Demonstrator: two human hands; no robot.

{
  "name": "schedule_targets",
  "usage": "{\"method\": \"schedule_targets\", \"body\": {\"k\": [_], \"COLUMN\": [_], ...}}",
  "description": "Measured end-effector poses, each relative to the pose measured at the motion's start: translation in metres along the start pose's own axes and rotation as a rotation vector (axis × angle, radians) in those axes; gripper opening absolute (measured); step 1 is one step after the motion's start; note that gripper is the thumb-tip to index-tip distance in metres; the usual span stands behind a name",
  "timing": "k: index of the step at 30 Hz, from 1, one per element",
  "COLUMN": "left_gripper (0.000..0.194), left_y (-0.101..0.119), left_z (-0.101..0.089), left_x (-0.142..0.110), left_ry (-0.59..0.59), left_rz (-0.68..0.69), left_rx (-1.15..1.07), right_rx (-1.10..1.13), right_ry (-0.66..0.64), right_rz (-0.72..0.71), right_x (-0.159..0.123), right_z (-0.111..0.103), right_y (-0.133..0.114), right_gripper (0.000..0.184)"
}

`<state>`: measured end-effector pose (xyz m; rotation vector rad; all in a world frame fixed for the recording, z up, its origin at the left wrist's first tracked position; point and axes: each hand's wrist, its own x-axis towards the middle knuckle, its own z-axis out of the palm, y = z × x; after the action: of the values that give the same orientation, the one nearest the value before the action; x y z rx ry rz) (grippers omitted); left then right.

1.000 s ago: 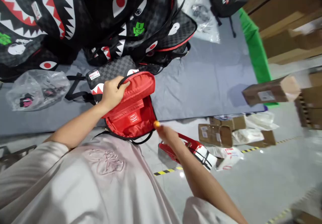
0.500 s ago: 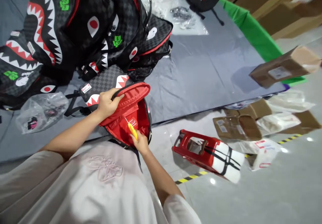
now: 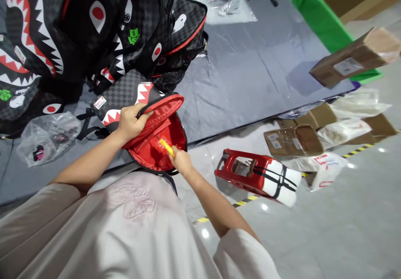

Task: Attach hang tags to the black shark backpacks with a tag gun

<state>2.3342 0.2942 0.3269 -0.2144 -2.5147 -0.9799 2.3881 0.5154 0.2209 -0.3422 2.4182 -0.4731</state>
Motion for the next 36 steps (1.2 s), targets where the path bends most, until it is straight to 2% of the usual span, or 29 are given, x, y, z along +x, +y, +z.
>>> {"method": "schedule_targets", "body": {"k": [3, 6, 8, 11, 15, 18, 22, 24, 26, 27, 29, 31, 33, 36], "left_gripper": [0.023, 0.023, 0.022, 0.020, 0.019, 0.020, 0.019, 0.016, 0.016, 0.017, 0.020, 0.017, 0.012, 0.019], "left_y": [0.001, 0.001, 0.001, 0.002, 0.006, 0.022, 0.066, 0.094, 0.120, 0.131, 0.148, 0.155, 0.155, 0.149], "left_z": [-0.003, -0.005, -0.006, -0.008, -0.010, -0.012, -0.014, -0.015, -0.013, -0.011, -0.003, 0.011, 0.034, 0.082], "left_x": [-0.001, -0.002, -0.003, -0.006, -0.009, -0.009, -0.005, -0.001, 0.007, 0.013, 0.033, 0.062, 0.094, 0.135], "left_ry": [-0.013, -0.021, -0.001, 0.027, 0.014, 0.001, 0.007, -0.049, -0.127, -0.146, -0.117, -0.039, 0.029, 0.065], "left_rz": [-0.026, -0.037, -0.037, -0.016, 0.037, 0.191, 0.398, 0.473, 0.558, 0.593, 0.596, 0.478, 0.312, 0.143], "left_rx": [0.018, 0.034, 0.031, 0.016, 0.052, 0.087, 0.022, -0.072, -0.160, -0.185, -0.198, -0.186, -0.190, -0.269], "right_rx": [-0.114, -0.181, -0.174, -0.136, 0.298, 0.521, 0.613, 0.715, 0.949, 1.110, 1.361, 1.519, 1.652, 1.770], "right_ry": [-0.073, -0.219, -0.331, -0.415, -0.439, -0.403, -0.356, -0.355, -0.324, -0.277, 0.002, 0.237, 0.416, 0.626], "right_rz": [0.085, 0.139, 0.160, 0.186, 0.302, 0.333, 0.334, 0.313, 0.266, 0.247, 0.255, 0.264, 0.281, 0.403], "right_x": [-0.006, -0.019, -0.031, -0.046, -0.059, -0.063, -0.079, -0.101, -0.131, -0.147, -0.177, -0.197, -0.203, -0.184], "right_z": [-0.052, -0.098, -0.116, -0.125, -0.104, -0.077, -0.046, -0.033, -0.019, -0.012, 0.003, 0.015, 0.023, 0.029], "right_y": [0.009, 0.017, 0.021, 0.026, 0.037, 0.046, 0.065, 0.081, 0.102, 0.114, 0.136, 0.153, 0.163, 0.174], "right_gripper": [0.035, 0.026, 0.020, 0.017, 0.017, 0.016, 0.024, 0.034, 0.043, 0.047, 0.048, 0.046, 0.044, 0.045]}}
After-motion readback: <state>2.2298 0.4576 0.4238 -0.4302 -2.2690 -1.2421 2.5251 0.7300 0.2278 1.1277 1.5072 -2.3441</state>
